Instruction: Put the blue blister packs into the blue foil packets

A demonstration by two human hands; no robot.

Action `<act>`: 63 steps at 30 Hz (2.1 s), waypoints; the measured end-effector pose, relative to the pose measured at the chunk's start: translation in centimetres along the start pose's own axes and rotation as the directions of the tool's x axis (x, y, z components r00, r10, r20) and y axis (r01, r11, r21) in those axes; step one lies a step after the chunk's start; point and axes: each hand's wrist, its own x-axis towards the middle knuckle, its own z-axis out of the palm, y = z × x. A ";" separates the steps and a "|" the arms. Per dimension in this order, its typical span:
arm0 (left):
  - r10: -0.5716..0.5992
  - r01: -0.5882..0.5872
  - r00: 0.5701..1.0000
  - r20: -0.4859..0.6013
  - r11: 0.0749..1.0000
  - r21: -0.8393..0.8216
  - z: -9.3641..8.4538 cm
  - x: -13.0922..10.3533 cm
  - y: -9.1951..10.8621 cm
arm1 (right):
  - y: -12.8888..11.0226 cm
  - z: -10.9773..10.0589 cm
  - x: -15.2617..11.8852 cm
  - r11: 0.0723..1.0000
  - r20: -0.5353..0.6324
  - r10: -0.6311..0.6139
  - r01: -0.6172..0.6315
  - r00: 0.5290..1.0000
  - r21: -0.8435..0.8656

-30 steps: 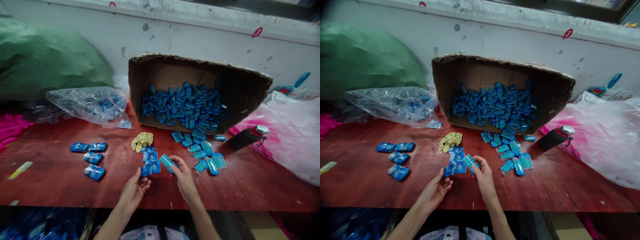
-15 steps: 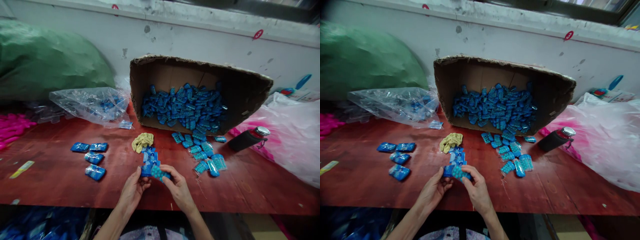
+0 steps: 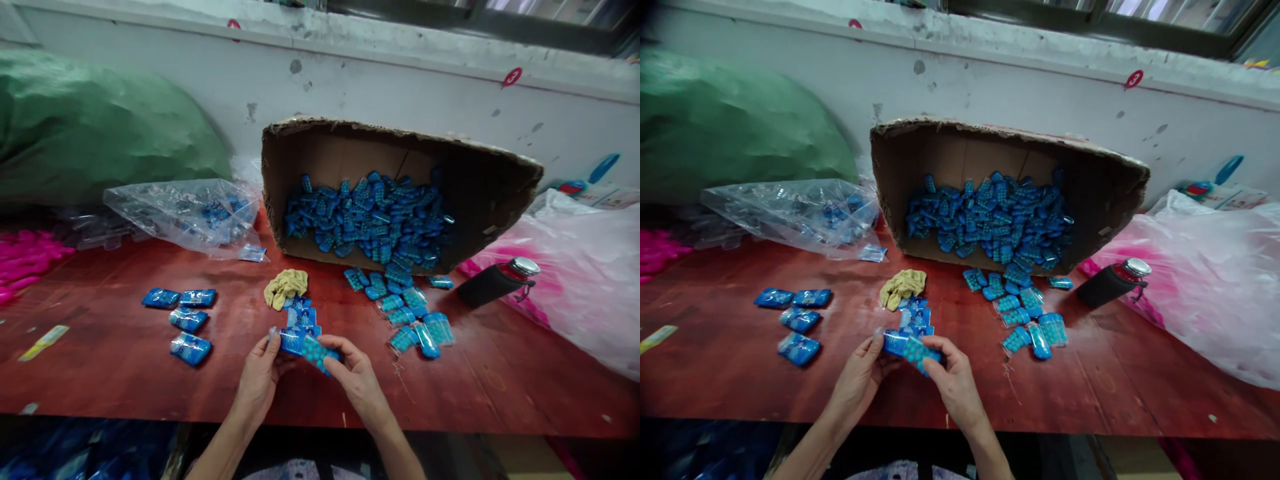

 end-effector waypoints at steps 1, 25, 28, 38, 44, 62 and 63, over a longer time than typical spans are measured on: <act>-0.006 0.006 1.000 0.001 1.000 0.001 0.0 0.1 0.0 | 0.0 0.0 0.0 1.000 0.005 0.007 -0.007 1.000 0.007; -0.357 0.396 0.854 0.380 0.918 -0.028 -1.3 0.3 0.3 | 1.6 0.9 0.6 0.980 0.137 -0.196 0.198 0.971 -0.002; -0.370 0.426 0.803 0.466 0.905 -0.015 -1.3 0.4 0.1 | 2.1 0.9 0.9 0.987 0.226 -0.052 0.016 0.973 0.159; -0.381 0.428 0.830 0.407 0.904 -0.026 -0.7 -0.6 -0.7 | 1.9 1.2 0.8 0.935 0.218 0.043 -0.116 0.975 0.334; -0.342 0.378 0.890 0.301 0.923 -0.070 0.4 -1.4 -1.3 | 2.5 1.2 0.7 0.969 0.126 -0.022 -0.010 0.992 0.247; -0.403 0.419 0.876 0.263 0.908 -0.004 0.5 -2.4 0.1 | 3.4 0.7 1.1 0.933 0.227 0.002 -0.083 0.974 0.349; -0.398 0.413 0.881 0.255 0.911 -0.007 0.5 -2.4 0.1 | 3.3 0.7 1.1 0.932 0.242 0.000 -0.088 0.970 0.352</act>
